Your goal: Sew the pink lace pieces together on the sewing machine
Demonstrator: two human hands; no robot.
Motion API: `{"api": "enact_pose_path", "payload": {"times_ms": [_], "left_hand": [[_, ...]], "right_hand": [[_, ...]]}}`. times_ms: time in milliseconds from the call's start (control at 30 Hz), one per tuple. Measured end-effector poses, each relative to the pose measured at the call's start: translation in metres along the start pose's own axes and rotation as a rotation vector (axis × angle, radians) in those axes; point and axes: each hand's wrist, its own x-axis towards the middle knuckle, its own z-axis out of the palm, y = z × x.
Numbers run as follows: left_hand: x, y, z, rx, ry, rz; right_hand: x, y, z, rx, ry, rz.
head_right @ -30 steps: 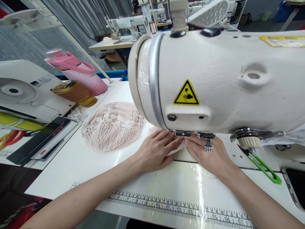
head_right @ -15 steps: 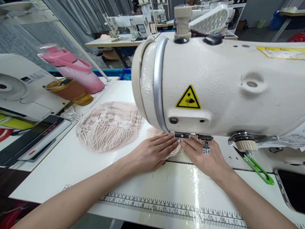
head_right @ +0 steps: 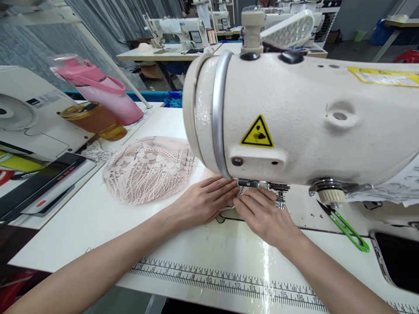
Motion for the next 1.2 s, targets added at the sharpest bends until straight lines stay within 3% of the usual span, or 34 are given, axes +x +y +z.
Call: {"api": "enact_pose_path", "payload": {"times_ms": [267, 667, 1200], "left_hand": [[0.001, 0.001, 0.005, -0.137, -0.087, -0.026], [0.002, 0.007, 0.008, -0.139, -0.087, -0.1], [0.005, 0.013, 0.009, -0.085, -0.056, -0.141]], "right_hand": [[0.002, -0.002, -0.001, 0.01, 0.041, -0.029], [-0.008, 0.002, 0.003, 0.003, -0.023, -0.005], [-0.013, 0.011, -0.001, 0.035, -0.13, 0.146]]}}
